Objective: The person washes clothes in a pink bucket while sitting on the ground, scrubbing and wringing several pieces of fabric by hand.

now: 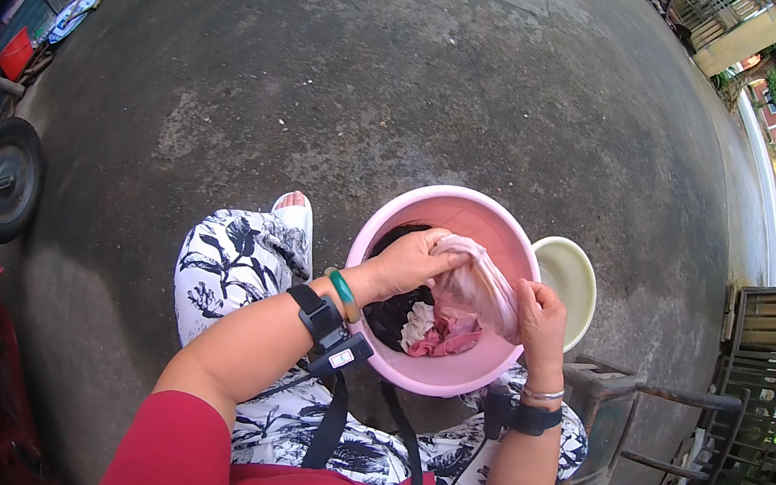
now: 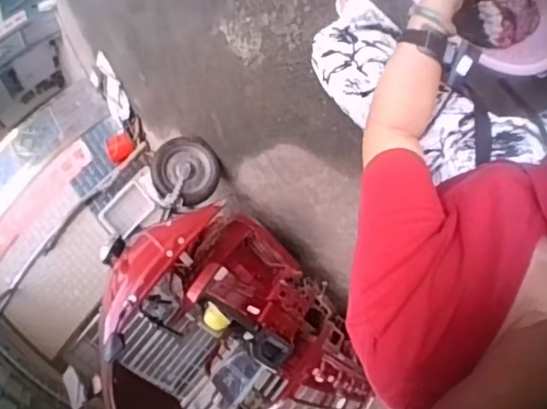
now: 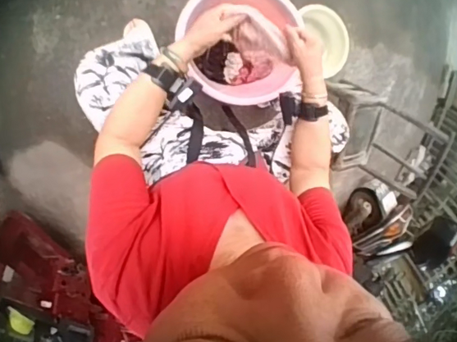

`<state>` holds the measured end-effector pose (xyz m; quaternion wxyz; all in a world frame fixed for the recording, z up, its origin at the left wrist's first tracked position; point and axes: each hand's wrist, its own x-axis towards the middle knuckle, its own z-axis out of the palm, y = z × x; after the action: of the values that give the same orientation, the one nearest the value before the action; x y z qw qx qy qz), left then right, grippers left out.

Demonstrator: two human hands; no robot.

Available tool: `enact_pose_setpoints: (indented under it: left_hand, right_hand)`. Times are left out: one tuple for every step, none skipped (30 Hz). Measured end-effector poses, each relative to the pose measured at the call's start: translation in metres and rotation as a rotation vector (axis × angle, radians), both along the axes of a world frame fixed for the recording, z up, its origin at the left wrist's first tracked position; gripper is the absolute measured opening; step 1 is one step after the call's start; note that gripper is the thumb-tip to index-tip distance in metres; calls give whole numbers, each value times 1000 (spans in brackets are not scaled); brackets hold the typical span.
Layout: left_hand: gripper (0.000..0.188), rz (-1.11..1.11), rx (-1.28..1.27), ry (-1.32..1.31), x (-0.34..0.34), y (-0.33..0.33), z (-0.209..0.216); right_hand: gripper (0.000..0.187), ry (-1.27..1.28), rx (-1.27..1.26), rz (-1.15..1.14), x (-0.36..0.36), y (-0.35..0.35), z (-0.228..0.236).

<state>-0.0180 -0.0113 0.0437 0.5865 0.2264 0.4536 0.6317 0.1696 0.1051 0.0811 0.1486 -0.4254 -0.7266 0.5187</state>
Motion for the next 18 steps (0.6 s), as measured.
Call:
enact_pose_setpoints:
  left_hand:
    - [29, 3, -1, 1, 2, 1, -4]
    - [30, 65, 31, -1, 5, 5, -12]
    - [31, 126, 62, -5, 8, 7, -14]
    - [31, 130, 57, 0, 8, 6, -16]
    - [31, 133, 55, 1, 8, 5, -16]
    - [30, 112, 13, -84, 7, 5, -13]
    - [30, 91, -30, -170, 6, 5, -11]
    - [27, 90, -30, -257, 7, 5, -12]
    - [27, 89, -26, -255, 8, 6, -16]
    - [27, 105, 26, -325, 10, 7, -23]
    - [27, 122, 79, -394, 13, 8, -28]
    - [26, 152, 24, -418, 19, 6, -25]
    - [26, 150, 23, -418, 21, 5, -23]
    - [26, 179, -54, -413, 22, 3, -21]
    - [27, 210, -131, -409, 22, 2, -20]
    - [28, 205, -119, -442, 21, 2, -18]
    - [28, 203, -119, -442, 22, 4, -23]
    - [23, 212, -96, -511, 21, 5, -21]
  right_hand:
    - [22, 1, -1, 3, 0, -4, 4]
    - [22, -39, -63, 143, 0, -9, 7]
    - [24, -80, -126, 281, 1, -12, 9]
    - [25, -46, -141, 304, 1, -13, 6]
    - [25, -45, -142, 307, 1, -13, 6]
    - [22, -4, -211, 228, 2, -12, 7]
    - [19, 36, -280, 149, 2, -11, 7]
    - [14, 191, -299, 112, -2, -14, 6]
    - [14, 193, -295, 112, -2, -14, 2]
    - [14, 300, -319, 44, -3, -13, -4]
    - [15, 406, -342, -24, -4, -13, -11]
    - [19, 487, -344, -75, -11, -19, -20]
    - [19, 488, -345, -77, -16, -23, -22]
    - [20, 513, -397, -102, -20, -25, -23]
    - [22, 537, -450, -126, -24, -27, -24]
    - [22, 530, -439, -116, -26, -29, -22]
    - [22, 530, -439, -118, -26, -29, -25]
    - [20, 543, -488, -121, -28, -29, -28]
